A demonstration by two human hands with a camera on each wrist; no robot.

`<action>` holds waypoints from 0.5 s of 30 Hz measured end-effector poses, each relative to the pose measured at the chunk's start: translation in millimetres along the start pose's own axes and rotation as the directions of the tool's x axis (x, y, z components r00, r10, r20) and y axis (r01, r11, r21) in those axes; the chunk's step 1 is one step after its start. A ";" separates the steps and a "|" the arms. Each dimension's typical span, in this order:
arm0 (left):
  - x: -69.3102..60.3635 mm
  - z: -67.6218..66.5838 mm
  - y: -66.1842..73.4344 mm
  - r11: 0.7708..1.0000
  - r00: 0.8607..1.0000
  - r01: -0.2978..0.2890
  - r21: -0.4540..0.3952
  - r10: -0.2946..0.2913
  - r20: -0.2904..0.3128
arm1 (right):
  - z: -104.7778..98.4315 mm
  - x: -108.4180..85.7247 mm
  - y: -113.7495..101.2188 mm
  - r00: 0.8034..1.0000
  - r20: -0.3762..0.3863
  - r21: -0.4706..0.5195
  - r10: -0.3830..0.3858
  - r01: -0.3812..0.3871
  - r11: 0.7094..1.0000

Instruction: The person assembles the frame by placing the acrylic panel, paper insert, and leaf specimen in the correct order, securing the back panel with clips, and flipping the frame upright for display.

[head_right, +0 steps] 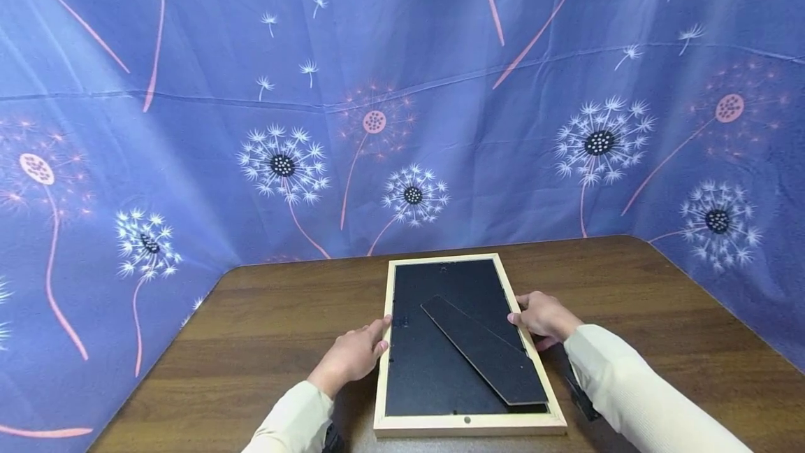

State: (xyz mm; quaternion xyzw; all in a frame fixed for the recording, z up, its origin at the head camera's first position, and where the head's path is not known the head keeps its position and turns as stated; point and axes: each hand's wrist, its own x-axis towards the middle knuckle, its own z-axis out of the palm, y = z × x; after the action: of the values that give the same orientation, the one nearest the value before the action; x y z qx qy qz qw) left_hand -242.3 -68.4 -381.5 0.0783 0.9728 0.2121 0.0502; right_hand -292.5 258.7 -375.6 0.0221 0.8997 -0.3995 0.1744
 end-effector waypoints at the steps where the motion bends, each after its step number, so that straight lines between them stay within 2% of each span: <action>1: 0.1 0.3 -0.1 1.000 1.000 0.004 -0.001 -0.004 0.005 | 0.4 0.3 0.4 1.000 0.001 -0.001 0.001 -0.001 1.000; 5: 0.9 1.3 -1.2 1.000 1.000 0.025 -0.008 -0.024 0.013 | 1.4 1.4 1.3 1.000 0.009 0.000 0.004 -0.004 1.000; 15: 1.5 4.4 -3.8 1.000 1.000 0.006 0.003 -0.006 -0.014 | 3.2 0.0 2.6 1.000 0.027 0.000 -0.002 0.002 1.000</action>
State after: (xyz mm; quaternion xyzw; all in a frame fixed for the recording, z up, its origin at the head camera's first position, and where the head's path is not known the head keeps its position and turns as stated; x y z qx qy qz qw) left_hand -243.7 -69.7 -387.3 0.0738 0.9737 0.2108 0.0439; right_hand -291.1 258.2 -379.5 0.0157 0.8973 -0.4000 0.1862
